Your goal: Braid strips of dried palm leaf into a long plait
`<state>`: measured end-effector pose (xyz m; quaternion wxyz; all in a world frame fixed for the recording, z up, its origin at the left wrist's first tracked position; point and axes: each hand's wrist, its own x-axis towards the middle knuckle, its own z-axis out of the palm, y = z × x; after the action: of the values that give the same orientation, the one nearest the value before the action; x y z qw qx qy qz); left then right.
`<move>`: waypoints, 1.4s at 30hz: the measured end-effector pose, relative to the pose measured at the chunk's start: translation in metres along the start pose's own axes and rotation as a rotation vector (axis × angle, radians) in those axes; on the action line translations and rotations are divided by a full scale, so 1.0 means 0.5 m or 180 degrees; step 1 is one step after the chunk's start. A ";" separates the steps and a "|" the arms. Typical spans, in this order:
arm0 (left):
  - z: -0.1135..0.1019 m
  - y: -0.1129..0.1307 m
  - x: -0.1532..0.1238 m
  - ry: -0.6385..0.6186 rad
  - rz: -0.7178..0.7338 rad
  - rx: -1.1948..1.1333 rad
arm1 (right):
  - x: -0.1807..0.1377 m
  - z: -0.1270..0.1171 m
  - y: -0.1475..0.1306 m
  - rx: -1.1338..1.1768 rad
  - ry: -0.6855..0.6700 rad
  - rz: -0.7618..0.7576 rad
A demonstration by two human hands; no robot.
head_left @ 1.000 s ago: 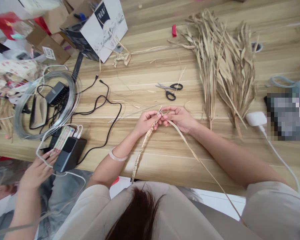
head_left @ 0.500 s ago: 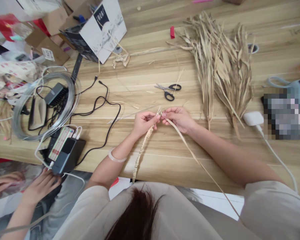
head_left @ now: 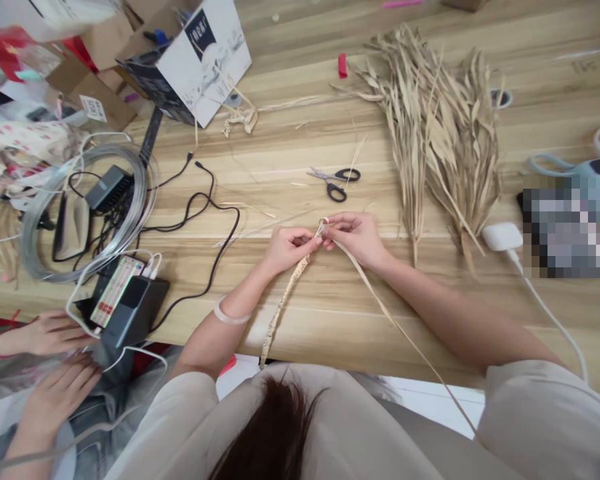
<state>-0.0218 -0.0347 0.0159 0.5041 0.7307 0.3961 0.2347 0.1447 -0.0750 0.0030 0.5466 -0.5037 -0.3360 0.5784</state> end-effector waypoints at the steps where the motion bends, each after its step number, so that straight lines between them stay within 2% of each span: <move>1: 0.002 0.001 0.000 -0.0007 -0.0070 -0.0103 | 0.000 0.000 0.000 -0.0038 0.0035 -0.0030; 6: 0.012 -0.001 0.004 0.0009 -0.0333 -0.0544 | -0.004 -0.001 0.010 -0.0412 0.0140 -0.0243; 14: 0.012 0.000 0.005 -0.0029 -0.0437 -0.0716 | -0.006 -0.014 0.039 -0.1392 0.0014 -0.0803; 20: 0.015 -0.004 0.011 0.0122 -0.0635 -0.0923 | -0.012 -0.013 0.022 -0.1953 0.0021 -0.1249; 26: 0.028 -0.015 0.010 0.0283 -0.0496 -0.0978 | -0.014 -0.010 0.011 -0.2398 -0.0081 -0.1658; 33: 0.028 -0.008 0.005 0.0561 -0.0230 -0.0804 | -0.016 -0.011 0.012 -0.2450 -0.0017 -0.1542; 42: 0.024 -0.021 0.012 0.0721 -0.0219 -0.0769 | -0.019 -0.010 0.015 -0.2289 -0.0076 -0.1498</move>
<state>-0.0132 -0.0346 0.0013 0.5482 0.6196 0.4441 0.3441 0.1464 -0.0861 -0.0034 0.4494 -0.5651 -0.6283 0.2898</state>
